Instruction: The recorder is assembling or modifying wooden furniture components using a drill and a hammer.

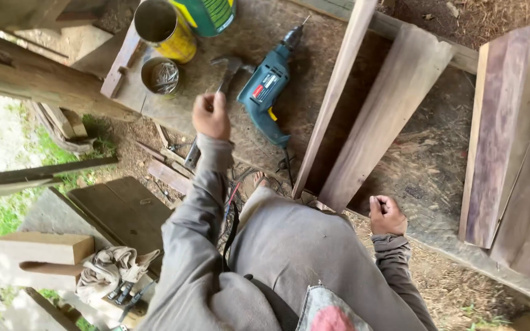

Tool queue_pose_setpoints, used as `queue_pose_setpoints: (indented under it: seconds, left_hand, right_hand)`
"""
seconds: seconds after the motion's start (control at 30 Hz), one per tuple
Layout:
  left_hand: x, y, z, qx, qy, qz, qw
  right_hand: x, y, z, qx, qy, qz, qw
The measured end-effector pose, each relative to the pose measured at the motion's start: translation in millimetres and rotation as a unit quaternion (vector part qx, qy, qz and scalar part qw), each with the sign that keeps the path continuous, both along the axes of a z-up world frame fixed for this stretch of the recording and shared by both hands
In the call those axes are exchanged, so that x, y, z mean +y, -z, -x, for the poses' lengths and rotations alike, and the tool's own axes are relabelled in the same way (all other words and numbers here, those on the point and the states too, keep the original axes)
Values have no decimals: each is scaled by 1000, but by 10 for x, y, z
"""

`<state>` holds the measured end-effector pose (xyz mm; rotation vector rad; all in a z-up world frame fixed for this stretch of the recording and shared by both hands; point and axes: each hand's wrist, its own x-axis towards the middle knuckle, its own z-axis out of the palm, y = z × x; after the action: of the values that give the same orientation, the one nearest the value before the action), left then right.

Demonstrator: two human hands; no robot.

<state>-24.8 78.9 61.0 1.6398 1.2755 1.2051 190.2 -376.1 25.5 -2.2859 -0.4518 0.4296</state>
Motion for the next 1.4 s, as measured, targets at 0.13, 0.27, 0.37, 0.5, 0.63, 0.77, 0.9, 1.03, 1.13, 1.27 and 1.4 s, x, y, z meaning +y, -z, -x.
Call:
queue_pose_setpoints:
  seconds: [0.13, 0.27, 0.37, 0.5, 0.63, 0.77, 0.9, 1.03, 1.13, 1.27, 1.4]
  left_hand:
    - [631, -36, 291, -108, 2, 19, 994]
    - [974, 68, 789, -3, -42, 23, 999]
    - [1199, -181, 882, 108, -104, 22, 988]
    - [1454, -525, 752, 265, 35, -259, 928]
    - [1695, -99, 692, 274, 138, -214, 928]
    - [1479, -209, 690, 234, 140, -236, 933]
    - [1378, -268, 734, 199, 138, -295, 924]
    - [1581, -308, 702, 218, 141, -313, 914]
    - [1843, -394, 686, 273, 171, -300, 898]
    - [1526, -992, 458, 241, 185, -336, 892]
    - [694, -1009, 23, 193, 339, -244, 888]
  right_hand:
    - [70, -29, 27, -4, 29, 8, 1000]
    - [43, -25, 157, -42, 55, 24, 997]
    - [37, 89, 225, -67, 76, 2, 995]
    - [-69, 222, 268, -47, 71, -11, 996]
    - [1, 61, 401, -23, 92, 23, 995]
    - [-59, 92, 545, -28, 103, 72, 992]
    - [-185, 204, 733, -14, 94, 22, 995]
    - [-68, 260, 697, 39, 147, -11, 988]
    - [-193, 638, 617, 188, 216, -157, 945]
    - [356, 286, 869, 296, 259, -190, 900]
    - [584, 108, 1012, 263, 243, -157, 920]
